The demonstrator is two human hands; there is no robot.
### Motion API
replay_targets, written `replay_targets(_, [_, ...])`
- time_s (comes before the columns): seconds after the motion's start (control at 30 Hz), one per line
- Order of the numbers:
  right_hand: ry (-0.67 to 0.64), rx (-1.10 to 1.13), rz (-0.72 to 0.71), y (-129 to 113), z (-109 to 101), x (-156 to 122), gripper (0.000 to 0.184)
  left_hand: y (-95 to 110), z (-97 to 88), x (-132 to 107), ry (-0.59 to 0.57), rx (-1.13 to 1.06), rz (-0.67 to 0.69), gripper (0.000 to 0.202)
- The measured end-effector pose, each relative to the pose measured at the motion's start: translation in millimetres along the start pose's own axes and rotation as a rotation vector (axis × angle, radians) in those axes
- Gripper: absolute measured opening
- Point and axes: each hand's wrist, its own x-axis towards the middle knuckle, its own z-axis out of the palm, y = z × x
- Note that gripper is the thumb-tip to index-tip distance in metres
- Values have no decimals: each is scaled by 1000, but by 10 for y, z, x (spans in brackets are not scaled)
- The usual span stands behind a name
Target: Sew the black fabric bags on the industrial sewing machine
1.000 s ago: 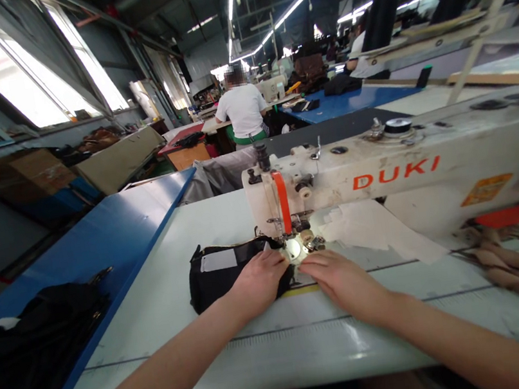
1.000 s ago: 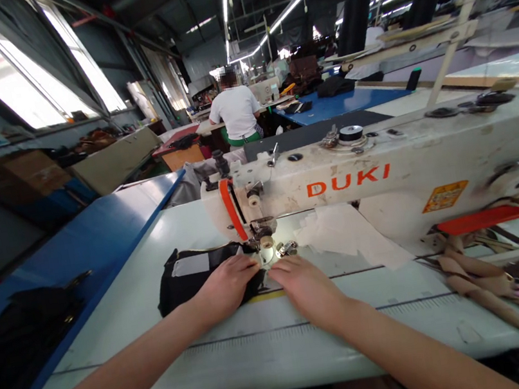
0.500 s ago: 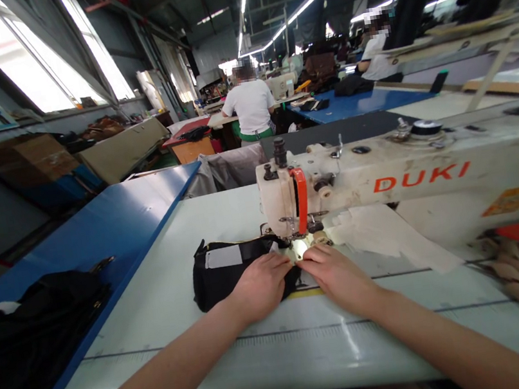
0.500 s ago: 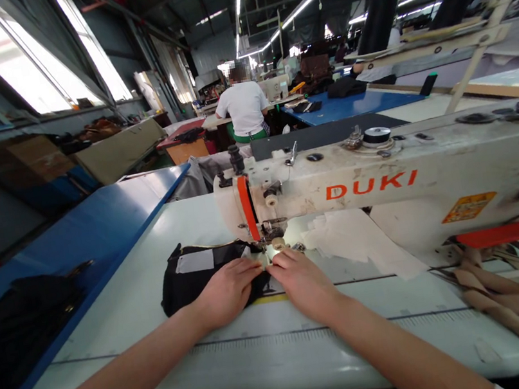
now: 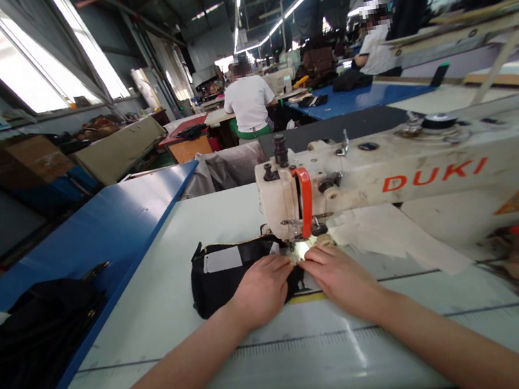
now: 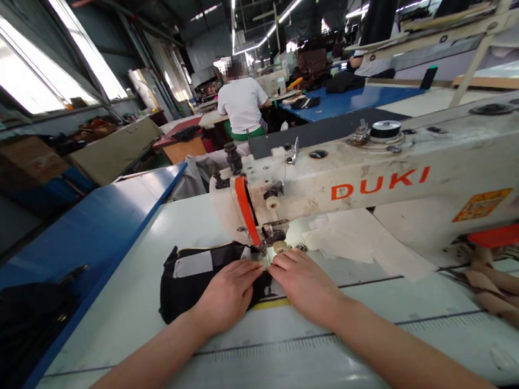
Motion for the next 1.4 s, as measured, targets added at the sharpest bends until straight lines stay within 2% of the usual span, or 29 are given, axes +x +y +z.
replay_targets(0.4, [-20, -46, 89, -9, 10, 40, 20, -106, 58, 187, 26, 61, -32, 31])
replay_targets(0.97, [15, -30, 91, -20, 23, 7, 23, -135, 94, 201, 53, 42, -57, 29])
replay_targets(1.03, [39, 6, 64, -5, 30, -15, 24, -114, 64, 115, 48, 26, -55, 31])
replay_targets(1.13, [88, 88, 3, 2, 29, -53, 25, -8, -40, -140, 46, -15, -35, 34])
replay_targets(1.23, [155, 154, -66, -84, -2, -80, 28, 162, -242, -515, 71, -45, 57, 35])
replay_targets(1.3, [152, 182, -134, -213, -33, -103, 30, 249, -429, -812, 150, -34, 113, 36])
replay_targets(1.33, [122, 195, -169, -290, -46, -118, 31, 266, -528, -969, 229, -17, 83, 35])
replay_targets(1.4, [45, 217, -212, -441, -57, -152, 30, 234, -701, -1276, 432, 38, -169, 33])
